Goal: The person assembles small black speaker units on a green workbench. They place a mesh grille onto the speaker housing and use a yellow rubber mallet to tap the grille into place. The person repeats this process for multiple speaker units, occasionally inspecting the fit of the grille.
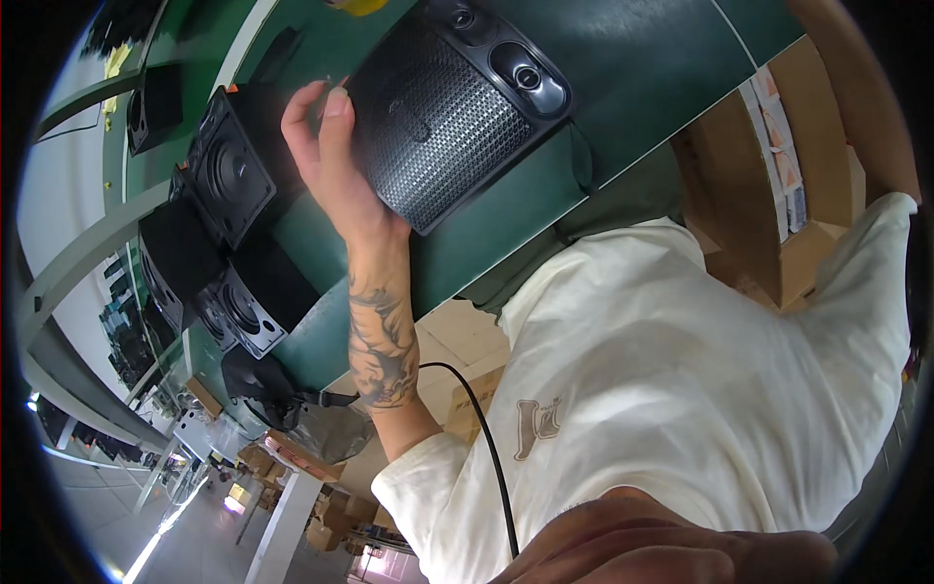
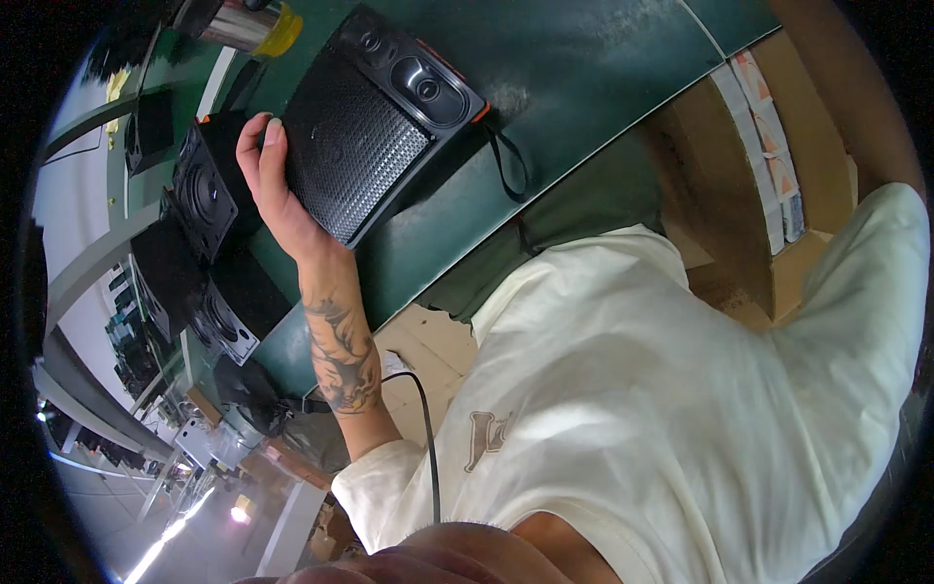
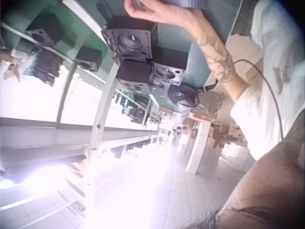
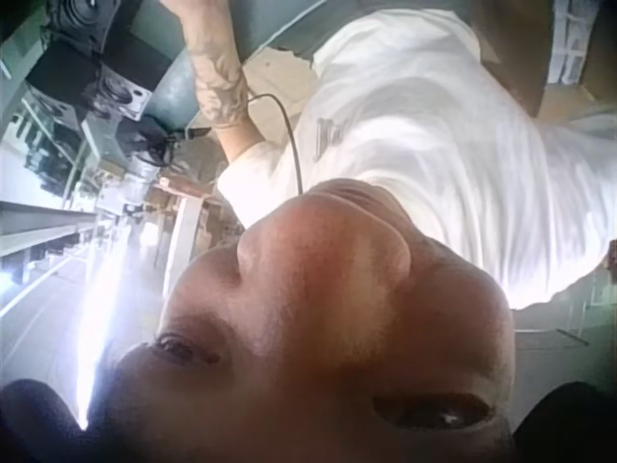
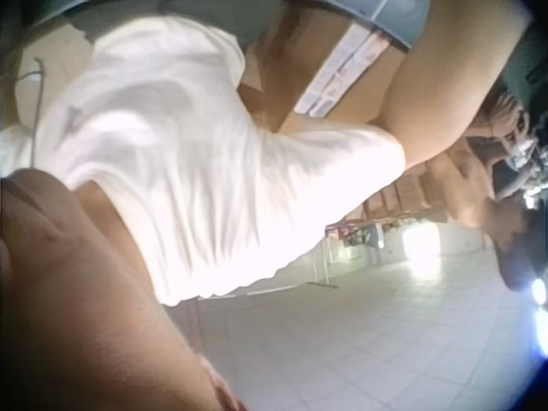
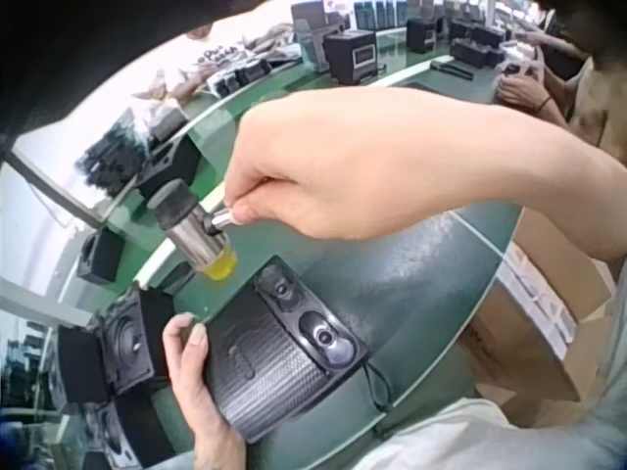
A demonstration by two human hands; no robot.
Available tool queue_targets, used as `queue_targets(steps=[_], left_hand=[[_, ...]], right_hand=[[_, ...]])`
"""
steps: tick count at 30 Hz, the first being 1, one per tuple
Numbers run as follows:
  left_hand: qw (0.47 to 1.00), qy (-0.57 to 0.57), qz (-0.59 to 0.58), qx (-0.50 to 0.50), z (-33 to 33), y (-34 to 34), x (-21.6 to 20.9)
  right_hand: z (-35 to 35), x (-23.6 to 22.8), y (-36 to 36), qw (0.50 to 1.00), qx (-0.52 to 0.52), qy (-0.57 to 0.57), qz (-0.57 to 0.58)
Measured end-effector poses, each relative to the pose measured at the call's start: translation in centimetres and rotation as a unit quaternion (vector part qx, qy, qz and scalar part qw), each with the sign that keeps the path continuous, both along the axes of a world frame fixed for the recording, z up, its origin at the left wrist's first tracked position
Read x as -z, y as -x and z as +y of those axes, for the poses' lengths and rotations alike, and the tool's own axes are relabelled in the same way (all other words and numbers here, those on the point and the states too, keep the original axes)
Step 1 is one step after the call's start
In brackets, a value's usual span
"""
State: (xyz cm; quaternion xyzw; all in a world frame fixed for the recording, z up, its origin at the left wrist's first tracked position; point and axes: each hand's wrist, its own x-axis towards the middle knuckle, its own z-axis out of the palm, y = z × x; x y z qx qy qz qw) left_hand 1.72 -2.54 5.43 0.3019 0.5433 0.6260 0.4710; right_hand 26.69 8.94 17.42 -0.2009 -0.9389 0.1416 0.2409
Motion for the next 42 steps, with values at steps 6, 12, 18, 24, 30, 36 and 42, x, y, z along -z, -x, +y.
queue_targets(steps=[6, 12, 18, 24, 30, 36, 42], left_hand=[[0.998, 0.010, 0.059, -0.011, 0.1, 0.1, 0.2], [0.996, -0.003, 0.083, -0.024, -0.1, 0.3, 0.7], [0.997, -0.010, 0.074, 0.008, -0.1, 0.1, 0.7], [0.988, -0.032, 0.148, -0.006, 0.1, 0.1, 0.6], [0.981, -0.090, 0.168, 0.029, 0.1, 1.1, 1.1], [0.985, -0.122, 0.109, 0.055, -1.0, 0.7, 1.9], [0.984, -0.122, 0.121, 0.053, -0.5, 0.7, 1.8]], right_hand=[[0.9, 2.0, 1.4, 0.971, -0.023, 0.233, -0.046], [-0.3, -0.3, 0.6, 0.934, 0.059, 0.350, -0.029], [3.7, 7.7, -5.7, 0.989, 0.145, -0.031, 0.020], [4.8, 13.8, -8.5, 0.972, 0.233, -0.027, -0.023], [4.2, 13.5, -6.5, 0.966, 0.248, -0.080, 0.006], [-1.4, 8.4, -1.6, 0.997, -0.044, 0.043, 0.054], [-2.6, 9.2, 2.4, 0.987, -0.152, 0.044, 0.036]])
